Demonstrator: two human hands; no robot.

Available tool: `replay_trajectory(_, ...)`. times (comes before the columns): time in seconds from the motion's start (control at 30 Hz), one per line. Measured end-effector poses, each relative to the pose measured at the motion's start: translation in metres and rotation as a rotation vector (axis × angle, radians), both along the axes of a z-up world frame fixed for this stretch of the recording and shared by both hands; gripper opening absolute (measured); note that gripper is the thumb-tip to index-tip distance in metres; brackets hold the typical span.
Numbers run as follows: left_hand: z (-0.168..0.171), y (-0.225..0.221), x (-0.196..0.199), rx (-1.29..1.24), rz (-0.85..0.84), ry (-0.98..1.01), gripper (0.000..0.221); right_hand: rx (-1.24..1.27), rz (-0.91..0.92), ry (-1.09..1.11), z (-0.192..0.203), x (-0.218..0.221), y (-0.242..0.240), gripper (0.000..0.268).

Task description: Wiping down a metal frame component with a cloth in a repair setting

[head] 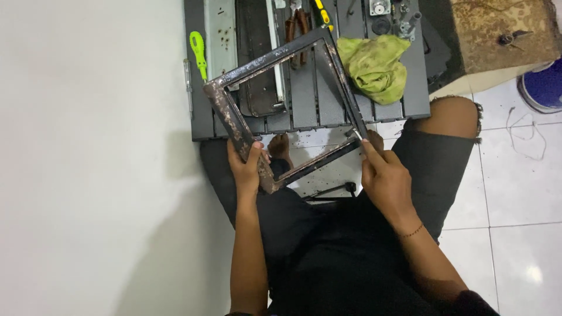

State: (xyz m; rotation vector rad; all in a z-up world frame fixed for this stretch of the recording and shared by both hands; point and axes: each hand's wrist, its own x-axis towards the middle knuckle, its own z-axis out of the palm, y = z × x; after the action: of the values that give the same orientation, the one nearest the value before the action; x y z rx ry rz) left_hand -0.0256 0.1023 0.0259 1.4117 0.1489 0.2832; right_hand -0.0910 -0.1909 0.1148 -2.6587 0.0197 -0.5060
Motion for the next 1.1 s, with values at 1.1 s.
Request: replay_trajectory(1.1, 0.002, -0.007, -0.003, 0.164, 0.036, 0.145, 0.087, -0.075, 0.089, 0.354, 0.040, 0.087, 0.019, 0.052)
